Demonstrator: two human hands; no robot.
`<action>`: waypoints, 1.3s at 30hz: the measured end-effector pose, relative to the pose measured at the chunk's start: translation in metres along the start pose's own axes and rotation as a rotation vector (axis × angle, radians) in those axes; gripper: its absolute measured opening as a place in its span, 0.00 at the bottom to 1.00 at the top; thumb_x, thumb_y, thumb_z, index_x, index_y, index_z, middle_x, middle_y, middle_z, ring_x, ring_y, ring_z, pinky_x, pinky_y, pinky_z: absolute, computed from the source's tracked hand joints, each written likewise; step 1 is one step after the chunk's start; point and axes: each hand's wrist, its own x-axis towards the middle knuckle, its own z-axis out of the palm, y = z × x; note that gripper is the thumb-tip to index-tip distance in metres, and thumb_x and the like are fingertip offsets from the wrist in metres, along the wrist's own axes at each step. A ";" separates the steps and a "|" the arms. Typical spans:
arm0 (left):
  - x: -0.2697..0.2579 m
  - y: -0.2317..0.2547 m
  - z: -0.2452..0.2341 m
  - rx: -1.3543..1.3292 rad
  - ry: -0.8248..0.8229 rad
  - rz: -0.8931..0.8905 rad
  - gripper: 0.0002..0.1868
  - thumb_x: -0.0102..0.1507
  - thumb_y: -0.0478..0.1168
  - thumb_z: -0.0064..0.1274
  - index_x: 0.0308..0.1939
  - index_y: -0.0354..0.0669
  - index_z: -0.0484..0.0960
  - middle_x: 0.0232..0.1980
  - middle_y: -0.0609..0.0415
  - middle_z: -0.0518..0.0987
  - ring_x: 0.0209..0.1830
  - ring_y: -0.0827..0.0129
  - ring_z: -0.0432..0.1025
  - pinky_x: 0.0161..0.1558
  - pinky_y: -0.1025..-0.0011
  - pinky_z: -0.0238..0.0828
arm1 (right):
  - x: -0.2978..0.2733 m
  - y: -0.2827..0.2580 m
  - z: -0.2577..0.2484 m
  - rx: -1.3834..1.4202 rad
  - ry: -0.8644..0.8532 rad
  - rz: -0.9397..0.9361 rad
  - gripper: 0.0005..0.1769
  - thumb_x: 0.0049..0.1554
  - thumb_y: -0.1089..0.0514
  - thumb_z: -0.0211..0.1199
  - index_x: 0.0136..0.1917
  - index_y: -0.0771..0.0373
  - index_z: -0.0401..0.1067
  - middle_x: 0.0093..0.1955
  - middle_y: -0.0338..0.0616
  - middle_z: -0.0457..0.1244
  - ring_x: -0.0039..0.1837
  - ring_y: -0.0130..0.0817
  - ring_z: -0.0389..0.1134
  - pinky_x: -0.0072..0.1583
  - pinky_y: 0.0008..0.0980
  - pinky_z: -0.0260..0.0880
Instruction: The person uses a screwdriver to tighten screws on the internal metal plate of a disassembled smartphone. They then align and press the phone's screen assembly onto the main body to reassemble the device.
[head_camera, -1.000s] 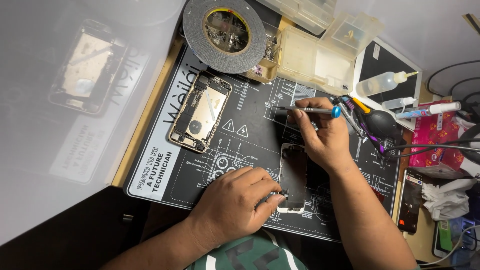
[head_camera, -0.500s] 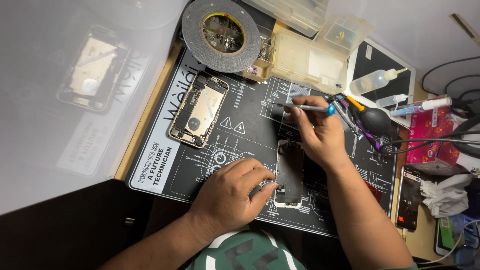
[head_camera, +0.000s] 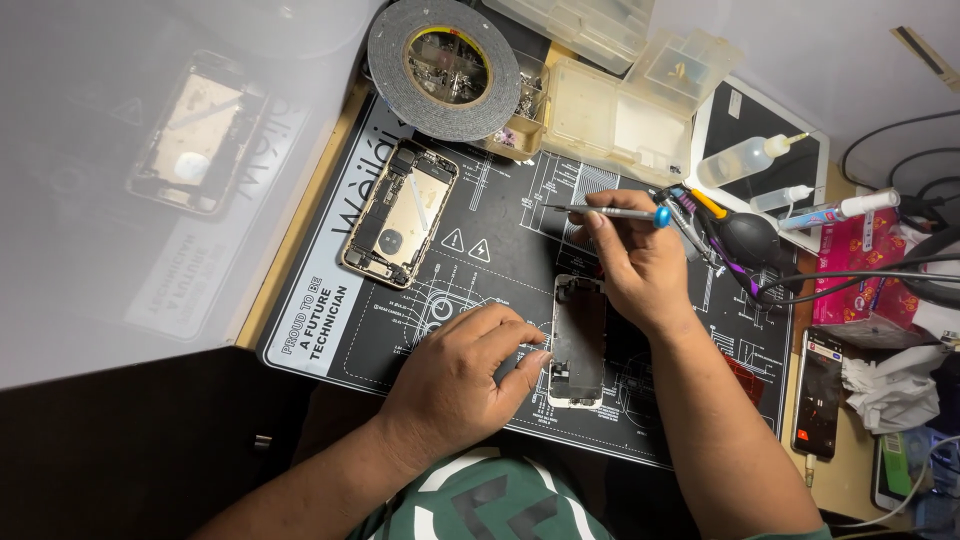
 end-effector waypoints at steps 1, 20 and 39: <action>0.000 0.000 0.000 0.001 0.002 0.001 0.04 0.63 0.38 0.57 0.40 0.42 0.81 0.39 0.56 0.78 0.35 0.65 0.75 0.38 0.69 0.76 | 0.001 0.001 0.001 -0.048 -0.013 -0.002 0.08 0.67 0.61 0.55 0.59 0.64 0.67 0.48 0.48 0.70 0.46 0.31 0.74 0.52 0.27 0.75; -0.001 -0.001 0.003 0.033 0.000 0.020 0.04 0.63 0.37 0.58 0.40 0.42 0.80 0.39 0.56 0.79 0.36 0.64 0.75 0.40 0.68 0.77 | 0.003 0.003 0.004 0.020 -0.002 -0.007 0.08 0.68 0.62 0.54 0.59 0.65 0.65 0.49 0.51 0.70 0.45 0.34 0.74 0.52 0.28 0.76; -0.001 0.000 0.003 0.049 0.006 0.048 0.05 0.63 0.37 0.58 0.40 0.40 0.80 0.38 0.54 0.79 0.36 0.64 0.75 0.41 0.69 0.77 | 0.007 0.004 0.006 -0.046 -0.047 0.001 0.07 0.67 0.60 0.55 0.58 0.63 0.67 0.47 0.46 0.69 0.45 0.31 0.73 0.51 0.28 0.75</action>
